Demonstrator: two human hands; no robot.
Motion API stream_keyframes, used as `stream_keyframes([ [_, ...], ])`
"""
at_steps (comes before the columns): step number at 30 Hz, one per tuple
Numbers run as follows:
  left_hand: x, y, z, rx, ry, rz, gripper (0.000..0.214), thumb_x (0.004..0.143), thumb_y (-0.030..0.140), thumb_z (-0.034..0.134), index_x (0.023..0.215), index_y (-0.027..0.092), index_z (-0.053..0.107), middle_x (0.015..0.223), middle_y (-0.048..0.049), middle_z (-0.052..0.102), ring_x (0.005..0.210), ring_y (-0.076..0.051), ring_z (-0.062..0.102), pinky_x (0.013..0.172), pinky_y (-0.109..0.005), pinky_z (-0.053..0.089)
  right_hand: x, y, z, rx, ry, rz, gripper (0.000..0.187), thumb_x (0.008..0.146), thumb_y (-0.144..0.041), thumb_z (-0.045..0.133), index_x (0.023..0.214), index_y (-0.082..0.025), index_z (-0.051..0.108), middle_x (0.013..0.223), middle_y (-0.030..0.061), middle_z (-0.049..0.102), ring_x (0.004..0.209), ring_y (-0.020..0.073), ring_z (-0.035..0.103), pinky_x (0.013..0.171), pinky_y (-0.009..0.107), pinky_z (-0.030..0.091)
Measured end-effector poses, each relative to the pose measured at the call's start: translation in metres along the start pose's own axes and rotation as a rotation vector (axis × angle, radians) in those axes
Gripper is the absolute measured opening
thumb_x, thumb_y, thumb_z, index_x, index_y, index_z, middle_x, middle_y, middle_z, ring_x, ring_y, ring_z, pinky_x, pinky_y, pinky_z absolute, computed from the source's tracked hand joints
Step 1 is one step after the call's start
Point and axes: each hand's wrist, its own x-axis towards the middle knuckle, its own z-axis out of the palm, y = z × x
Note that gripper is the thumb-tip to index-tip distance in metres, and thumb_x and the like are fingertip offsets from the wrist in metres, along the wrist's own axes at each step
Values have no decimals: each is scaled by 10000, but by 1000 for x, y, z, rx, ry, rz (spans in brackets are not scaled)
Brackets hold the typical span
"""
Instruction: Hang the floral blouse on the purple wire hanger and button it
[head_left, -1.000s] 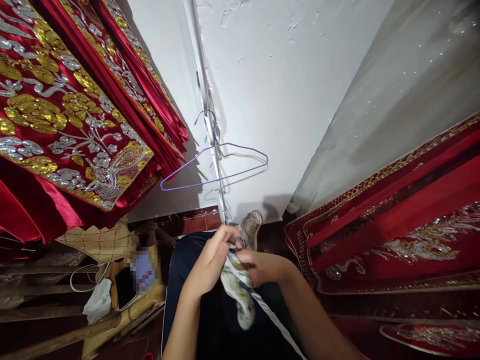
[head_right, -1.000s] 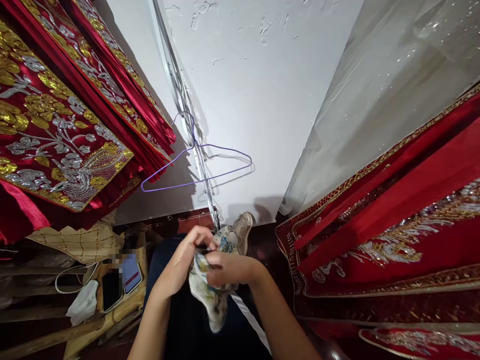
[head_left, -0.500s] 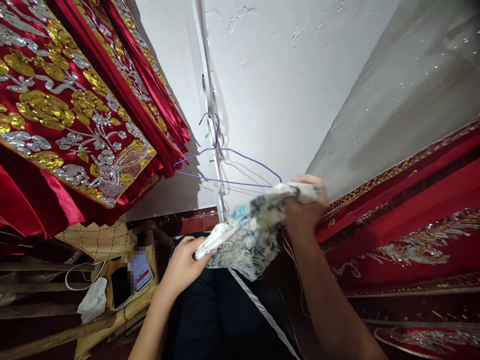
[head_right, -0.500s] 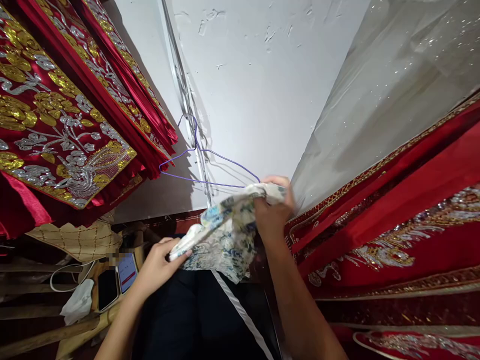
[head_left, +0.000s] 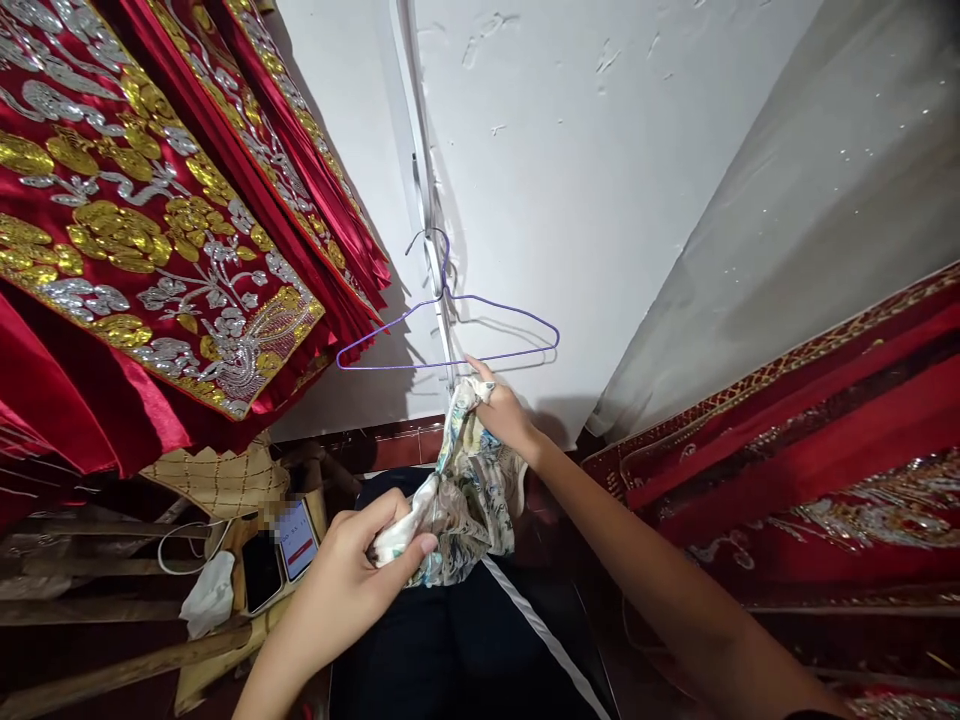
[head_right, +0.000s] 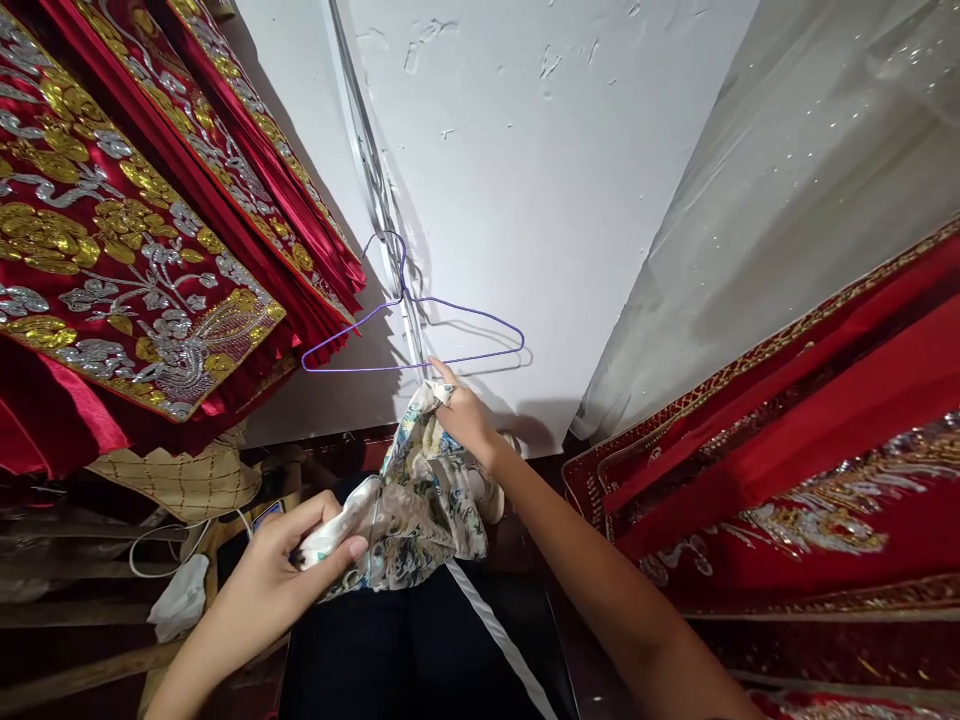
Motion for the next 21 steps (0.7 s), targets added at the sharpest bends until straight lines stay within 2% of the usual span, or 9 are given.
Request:
stream_keyframes([
  [3, 2, -4, -1, 76, -88, -29, 346, 952, 460, 528, 737, 214, 414, 673, 42, 425, 610, -117, 403, 566, -215, 304, 5, 2, -11, 9, -91, 20, 467, 699, -154, 562, 1152, -213, 660, 560, -71, 551, 540, 131, 424, 574, 236, 353],
  [6, 6, -4, -4, 212, -130, -47, 299, 964, 473, 489, 796, 226, 499, 658, 33, 504, 599, -143, 475, 573, -233, 298, 12, -1, -15, -16, -94, 4, 415, 705, -160, 543, 1099, -223, 658, 550, -76, 527, 538, 132, 416, 567, 235, 325],
  [8, 11, -11, -7, 332, -137, -84, 280, 966, 452, 477, 825, 232, 577, 649, 6, 573, 600, -176, 539, 577, -252, 299, 13, -5, -15, -64, -57, -52, 303, 729, -173, 510, 991, -215, 658, 567, -66, 517, 554, 128, 408, 566, 234, 307],
  [11, 21, -33, -19, 431, -140, -181, 318, 945, 398, 486, 727, 222, 637, 658, -57, 655, 598, -218, 602, 573, -273, 329, 4, -6, -21, -98, -7, -129, 95, 741, -176, 469, 739, -197, 561, 571, -49, 435, 564, 116, 338, 541, 243, 264],
  [14, 36, -54, -37, 411, -38, -133, 262, 898, 359, 521, 764, 212, 692, 830, -112, 739, 747, -262, 677, 663, -298, 436, -13, -6, -33, -93, 24, -187, 164, 751, -188, 478, 624, -219, 379, 553, -56, 284, 557, 109, 241, 517, 261, 209],
  [16, 47, -57, -50, 391, 80, -47, 258, 887, 353, 512, 890, 200, 720, 1091, -135, 735, 972, -288, 682, 813, -329, 478, -23, -9, -41, -102, 70, -237, 267, 757, -192, 497, 610, -231, 277, 551, -60, 222, 553, 107, 204, 514, 269, 185],
  [18, 58, -55, -61, 390, 171, -22, 314, 893, 366, 480, 984, 183, 717, 1236, -132, 686, 1090, -295, 648, 905, -350, 471, -29, -17, -48, -111, 125, -269, 319, 748, -174, 507, 611, -232, 225, 551, -60, 198, 546, 103, 193, 512, 274, 175],
  [19, 64, -53, -64, 389, 187, -38, 338, 895, 381, 467, 1001, 176, 715, 1224, -126, 690, 1081, -296, 649, 910, -355, 472, -31, -22, -50, -114, 147, -278, 319, 740, -161, 510, 608, -230, 228, 551, -59, 200, 543, 102, 197, 512, 275, 176],
  [21, 76, -51, -66, 362, 125, -97, 377, 898, 429, 450, 966, 172, 718, 1077, -98, 733, 980, -292, 668, 854, -350, 487, -34, -31, -52, -122, 176, -295, 299, 731, -149, 515, 596, -225, 259, 554, -56, 219, 545, 102, 221, 516, 274, 186],
])
